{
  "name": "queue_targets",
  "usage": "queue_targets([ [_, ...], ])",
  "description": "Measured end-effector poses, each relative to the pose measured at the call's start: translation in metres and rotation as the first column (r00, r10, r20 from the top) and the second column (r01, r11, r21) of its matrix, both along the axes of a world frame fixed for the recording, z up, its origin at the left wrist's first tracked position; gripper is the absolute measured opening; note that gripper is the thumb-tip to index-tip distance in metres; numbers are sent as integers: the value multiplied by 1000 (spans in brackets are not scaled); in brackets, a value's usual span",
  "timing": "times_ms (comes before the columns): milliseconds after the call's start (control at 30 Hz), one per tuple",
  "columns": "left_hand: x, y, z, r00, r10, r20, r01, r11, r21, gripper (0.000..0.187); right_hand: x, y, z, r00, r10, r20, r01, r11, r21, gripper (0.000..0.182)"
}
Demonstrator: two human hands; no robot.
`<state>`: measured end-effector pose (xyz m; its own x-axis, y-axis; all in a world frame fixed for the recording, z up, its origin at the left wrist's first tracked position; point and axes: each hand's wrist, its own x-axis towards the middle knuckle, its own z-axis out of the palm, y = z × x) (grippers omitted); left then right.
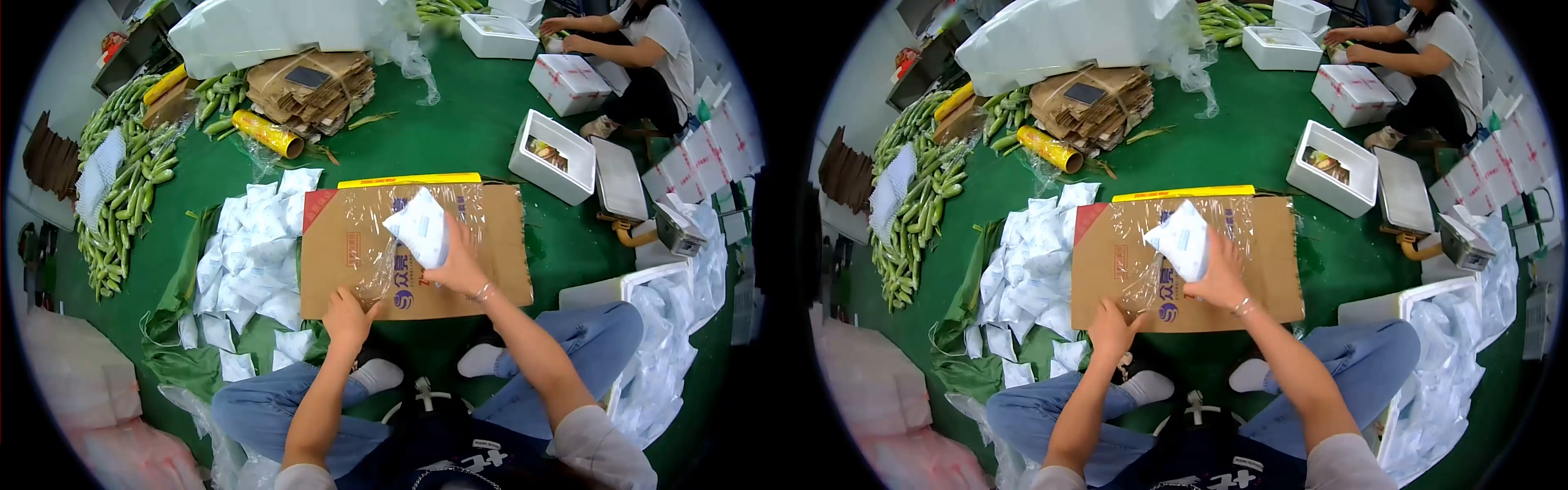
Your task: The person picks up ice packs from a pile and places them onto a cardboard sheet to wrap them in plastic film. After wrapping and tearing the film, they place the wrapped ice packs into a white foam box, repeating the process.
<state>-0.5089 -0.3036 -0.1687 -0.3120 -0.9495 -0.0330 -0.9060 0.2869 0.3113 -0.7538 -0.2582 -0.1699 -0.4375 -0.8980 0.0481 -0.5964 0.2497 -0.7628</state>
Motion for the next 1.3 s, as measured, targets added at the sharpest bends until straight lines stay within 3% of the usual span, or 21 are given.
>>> queue_targets([
  [133, 9, -14, -32, 981, -130, 142, 120, 990, 73, 36, -22, -40, -7, 918, 242, -314, -252, 968, 8, 111],
  [233, 35, -43, -47, 920, 92, -380, 142, 825, 546, 30, -25, -46, -16, 866, 353, -354, -344, 935, 91, 111],
  [267, 44, -54, -40, 921, 92, -379, 141, 827, 544, 30, -23, -41, -12, 834, 386, -395, -351, 923, 159, 112],
  [333, 51, -67, -10, 278, 581, -765, 505, 589, 631, 24, -20, -32, -10, 802, 416, -428, -348, 908, 232, 112],
  [433, -11, -78, 39, 106, 541, -835, 491, 702, 517, 22, -9, -24, -8, 708, 574, -411, -537, 816, 214, 115],
  [467, -30, -81, 32, 107, 539, -835, 498, 698, 514, 22, -12, -26, -9, 711, 568, -414, -530, 820, 215, 115],
  [533, -58, -89, 14, 648, -109, -754, 497, 811, 310, 30, -26, -41, -11, 739, 642, -203, -593, 763, 257, 112],
  [567, -63, -90, 15, 645, -117, -755, 505, 807, 306, 30, -34, -49, -6, 737, 665, -125, -617, 736, 279, 110],
  [600, -67, -93, 18, 638, -568, -520, 646, 762, -40, 45, -44, -58, -5, 744, 655, -131, -607, 745, 275, 110],
  [633, -70, -97, 21, 527, -844, -103, 791, 531, -305, 62, -52, -67, -5, 719, 692, 71, -686, 690, 231, 109],
  [700, -77, -111, 16, 498, -864, -73, 841, 502, -201, 72, -59, -66, 12, 669, 607, 428, -726, 658, 202, 102],
  [733, -80, -119, 13, 479, -876, -48, 871, 482, -99, 84, -57, -60, 8, 679, 599, 424, -717, 666, 207, 102],
  [800, -82, -129, 7, 441, -897, -34, 883, 440, -165, 82, -38, -32, -14, 892, 251, 376, -249, 967, -55, 96],
  [867, -87, -134, 7, 432, -900, -61, 886, 436, -161, 79, 4, 11, -21, 968, -51, 246, 64, 997, -45, 100],
  [900, -92, -133, 14, 422, -904, -67, 888, 427, -170, 79, 23, 34, -18, 983, -85, -162, 90, 996, 24, 93],
  [967, -92, -127, 32, 460, -884, -87, 885, 464, -31, 74, 24, 68, -26, 929, -39, -368, 26, 999, -39, 47],
  [1000, -90, -126, 32, 451, -888, -84, 890, 455, -29, 74, 14, 82, -22, 930, -49, -364, 36, 999, -41, 47],
  [1067, -88, -127, 34, 422, -905, -60, 901, 426, -86, 74, -12, 95, -4, 926, -362, 107, 367, 930, -31, 25],
  [1200, -91, -89, 61, 413, -905, -97, 900, 422, -105, 65, -57, 35, 57, 854, -357, 378, 451, 870, -197, 16],
  [1267, -91, -65, 75, 575, -818, -22, 818, 574, 38, 55, -55, -6, 61, 886, -304, 351, 386, 903, -192, 16],
  [1300, -89, -62, 70, 612, -760, -220, 784, 620, 36, 46, -44, -15, 66, 962, -226, 152, 256, 942, -217, 14],
])
